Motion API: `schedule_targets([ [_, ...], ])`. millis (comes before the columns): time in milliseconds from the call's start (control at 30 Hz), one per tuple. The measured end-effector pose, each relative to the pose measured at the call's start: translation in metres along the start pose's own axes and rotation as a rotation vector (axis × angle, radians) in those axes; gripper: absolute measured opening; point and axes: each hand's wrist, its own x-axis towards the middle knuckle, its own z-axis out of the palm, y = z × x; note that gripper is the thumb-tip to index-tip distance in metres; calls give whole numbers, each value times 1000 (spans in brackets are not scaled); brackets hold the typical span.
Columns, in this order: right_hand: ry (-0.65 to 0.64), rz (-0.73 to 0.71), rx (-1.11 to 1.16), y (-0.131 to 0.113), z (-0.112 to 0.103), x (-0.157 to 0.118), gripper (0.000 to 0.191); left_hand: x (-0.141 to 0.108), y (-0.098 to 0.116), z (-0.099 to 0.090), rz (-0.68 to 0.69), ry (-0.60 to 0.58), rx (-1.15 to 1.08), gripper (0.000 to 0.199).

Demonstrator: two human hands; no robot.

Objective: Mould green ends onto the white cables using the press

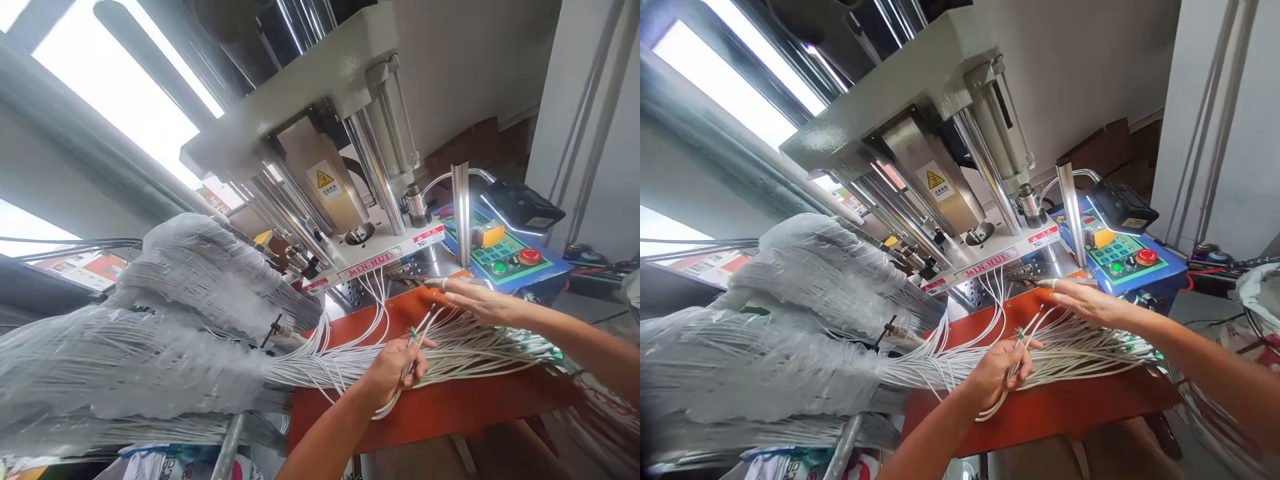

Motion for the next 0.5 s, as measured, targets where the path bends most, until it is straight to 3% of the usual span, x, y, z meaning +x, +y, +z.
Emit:
schedule_targets([
  [167, -86, -71, 68, 5, 8, 6, 39, 9, 9, 1, -52, -4, 56, 49],
  [333, 98, -249, -250, 17, 3, 7, 34, 20, 14, -1, -113, -41, 148, 56],
  [400, 126, -357, -372, 21, 14, 8, 36, 27, 16, 1, -97, -41, 131, 57],
  [500, 66, -461, -377, 12, 41, 5, 49, 37, 16, 7, -63, -2, 78, 53],
])
